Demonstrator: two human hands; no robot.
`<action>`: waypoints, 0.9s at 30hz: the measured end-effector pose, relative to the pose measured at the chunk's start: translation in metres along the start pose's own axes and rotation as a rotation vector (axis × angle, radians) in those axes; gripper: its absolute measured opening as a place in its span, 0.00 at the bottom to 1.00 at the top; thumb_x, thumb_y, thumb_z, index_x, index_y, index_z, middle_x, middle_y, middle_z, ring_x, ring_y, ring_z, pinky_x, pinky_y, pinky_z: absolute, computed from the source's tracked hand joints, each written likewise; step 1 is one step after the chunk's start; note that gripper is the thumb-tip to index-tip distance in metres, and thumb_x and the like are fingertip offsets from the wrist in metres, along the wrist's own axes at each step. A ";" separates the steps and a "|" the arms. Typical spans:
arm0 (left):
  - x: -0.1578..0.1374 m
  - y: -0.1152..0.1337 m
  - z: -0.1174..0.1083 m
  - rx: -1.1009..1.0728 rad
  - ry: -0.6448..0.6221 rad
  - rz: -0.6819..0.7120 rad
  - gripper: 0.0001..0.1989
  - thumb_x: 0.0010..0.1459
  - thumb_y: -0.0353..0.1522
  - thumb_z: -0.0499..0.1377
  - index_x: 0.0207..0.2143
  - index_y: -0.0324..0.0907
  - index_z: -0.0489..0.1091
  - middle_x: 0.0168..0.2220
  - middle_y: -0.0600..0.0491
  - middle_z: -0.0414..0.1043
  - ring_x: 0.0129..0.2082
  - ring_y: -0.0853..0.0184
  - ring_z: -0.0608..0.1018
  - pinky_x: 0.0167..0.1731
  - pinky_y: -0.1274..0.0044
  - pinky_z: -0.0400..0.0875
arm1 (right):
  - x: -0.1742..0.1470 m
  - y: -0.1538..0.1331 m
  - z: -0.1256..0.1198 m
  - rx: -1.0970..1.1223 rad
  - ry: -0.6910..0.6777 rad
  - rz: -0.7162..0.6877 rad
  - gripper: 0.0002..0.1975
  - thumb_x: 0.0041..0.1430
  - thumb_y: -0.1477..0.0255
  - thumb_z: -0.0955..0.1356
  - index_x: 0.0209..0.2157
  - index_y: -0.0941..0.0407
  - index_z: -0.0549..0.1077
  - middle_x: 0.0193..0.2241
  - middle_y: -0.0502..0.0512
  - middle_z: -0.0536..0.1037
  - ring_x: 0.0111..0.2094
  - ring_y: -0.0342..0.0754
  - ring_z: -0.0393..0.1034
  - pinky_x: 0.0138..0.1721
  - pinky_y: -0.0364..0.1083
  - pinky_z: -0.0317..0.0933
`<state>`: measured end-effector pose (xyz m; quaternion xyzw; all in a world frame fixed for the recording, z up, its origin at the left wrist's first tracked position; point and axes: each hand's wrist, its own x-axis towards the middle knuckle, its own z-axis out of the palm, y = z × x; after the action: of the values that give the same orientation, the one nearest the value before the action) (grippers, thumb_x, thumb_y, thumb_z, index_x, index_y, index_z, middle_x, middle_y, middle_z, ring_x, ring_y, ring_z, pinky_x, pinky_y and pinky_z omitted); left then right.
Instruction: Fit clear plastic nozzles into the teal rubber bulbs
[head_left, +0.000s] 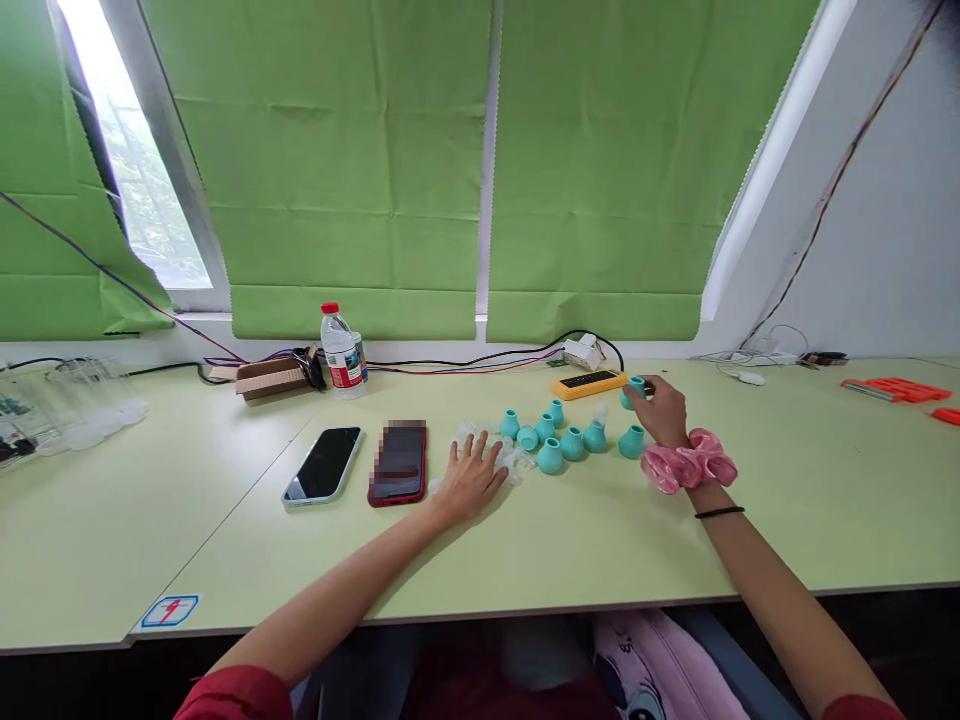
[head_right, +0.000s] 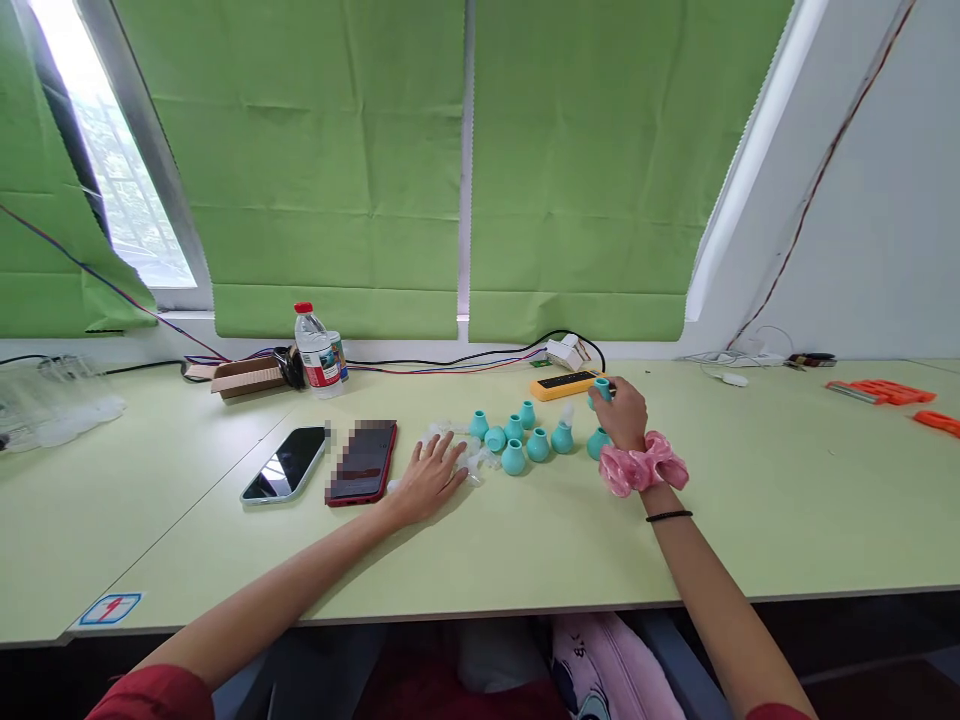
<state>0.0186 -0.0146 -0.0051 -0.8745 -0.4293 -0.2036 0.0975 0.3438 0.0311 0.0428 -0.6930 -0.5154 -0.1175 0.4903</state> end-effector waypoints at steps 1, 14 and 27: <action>0.002 -0.001 -0.006 0.001 0.015 0.016 0.18 0.57 0.37 0.42 0.49 0.43 0.55 0.51 0.44 0.54 0.50 0.57 0.58 0.46 0.62 0.54 | 0.002 0.007 0.002 -0.045 -0.013 0.060 0.16 0.44 0.65 0.63 0.34 0.58 0.69 0.30 0.58 0.72 0.32 0.50 0.65 0.34 0.47 0.57; 0.011 -0.048 -0.075 -0.145 -0.252 0.077 0.07 0.39 0.33 0.58 0.25 0.42 0.68 0.23 0.53 0.67 0.32 0.63 0.67 0.29 0.77 0.59 | 0.011 0.059 0.035 -0.148 -0.314 0.157 0.17 0.38 0.62 0.65 0.30 0.59 0.72 0.26 0.57 0.73 0.29 0.49 0.67 0.28 0.45 0.58; 0.006 -0.045 -0.065 -0.022 -0.575 0.072 0.16 0.35 0.23 0.57 0.31 0.43 0.66 0.28 0.53 0.66 0.32 0.65 0.69 0.25 0.80 0.58 | 0.006 0.046 0.022 0.037 -0.228 0.073 0.15 0.42 0.61 0.64 0.26 0.59 0.71 0.26 0.56 0.73 0.26 0.46 0.66 0.33 0.45 0.58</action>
<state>-0.0317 -0.0048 0.0556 -0.9121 -0.4055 0.0517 -0.0306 0.3766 0.0530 0.0100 -0.7110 -0.5444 -0.0104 0.4450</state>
